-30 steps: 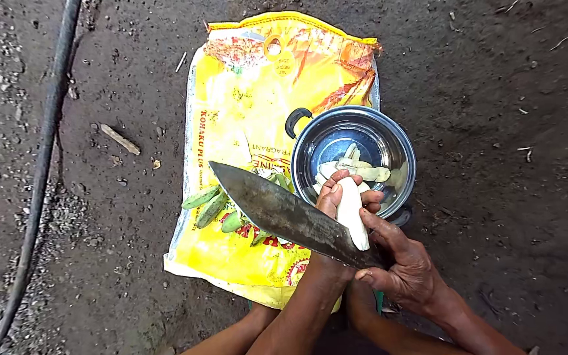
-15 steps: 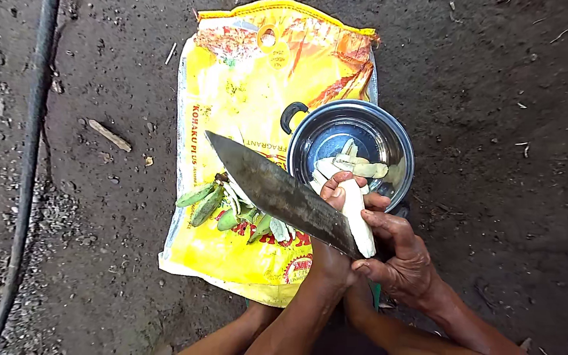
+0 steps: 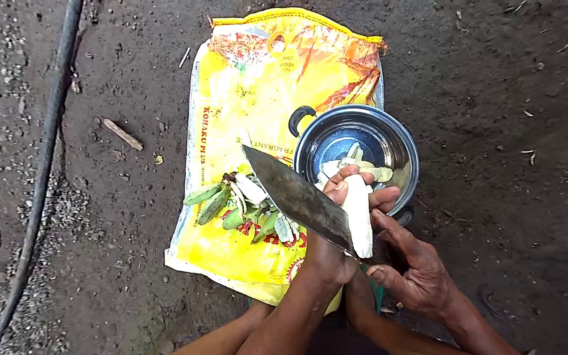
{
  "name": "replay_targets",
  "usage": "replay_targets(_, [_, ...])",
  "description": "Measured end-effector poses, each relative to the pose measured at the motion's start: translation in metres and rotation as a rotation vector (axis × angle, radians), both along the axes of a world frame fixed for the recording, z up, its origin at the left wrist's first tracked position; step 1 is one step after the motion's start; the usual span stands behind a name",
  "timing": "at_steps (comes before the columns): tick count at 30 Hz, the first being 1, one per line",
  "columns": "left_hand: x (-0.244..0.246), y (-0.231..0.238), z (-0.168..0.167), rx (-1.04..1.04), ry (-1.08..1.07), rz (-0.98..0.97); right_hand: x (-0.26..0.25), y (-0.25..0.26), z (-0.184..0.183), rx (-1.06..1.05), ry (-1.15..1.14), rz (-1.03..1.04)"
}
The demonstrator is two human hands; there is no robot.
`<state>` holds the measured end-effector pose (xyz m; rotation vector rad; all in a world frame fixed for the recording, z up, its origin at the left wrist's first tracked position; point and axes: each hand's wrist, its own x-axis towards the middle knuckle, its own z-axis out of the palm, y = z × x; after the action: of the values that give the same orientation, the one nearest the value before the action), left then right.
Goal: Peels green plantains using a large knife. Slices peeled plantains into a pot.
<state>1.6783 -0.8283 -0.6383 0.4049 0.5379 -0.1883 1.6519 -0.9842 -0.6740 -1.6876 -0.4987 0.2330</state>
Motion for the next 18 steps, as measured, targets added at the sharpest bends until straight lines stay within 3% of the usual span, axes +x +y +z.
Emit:
replay_targets(15, [-0.007, -0.016, -0.006, 0.063, -0.004, 0.053, 0.001, 0.006, -0.009, 0.059, 0.016, -0.055])
replay_targets(18, [-0.011, -0.017, -0.013, 0.014, -0.112, 0.049, 0.0, 0.005, -0.008, 0.046, 0.027, -0.065])
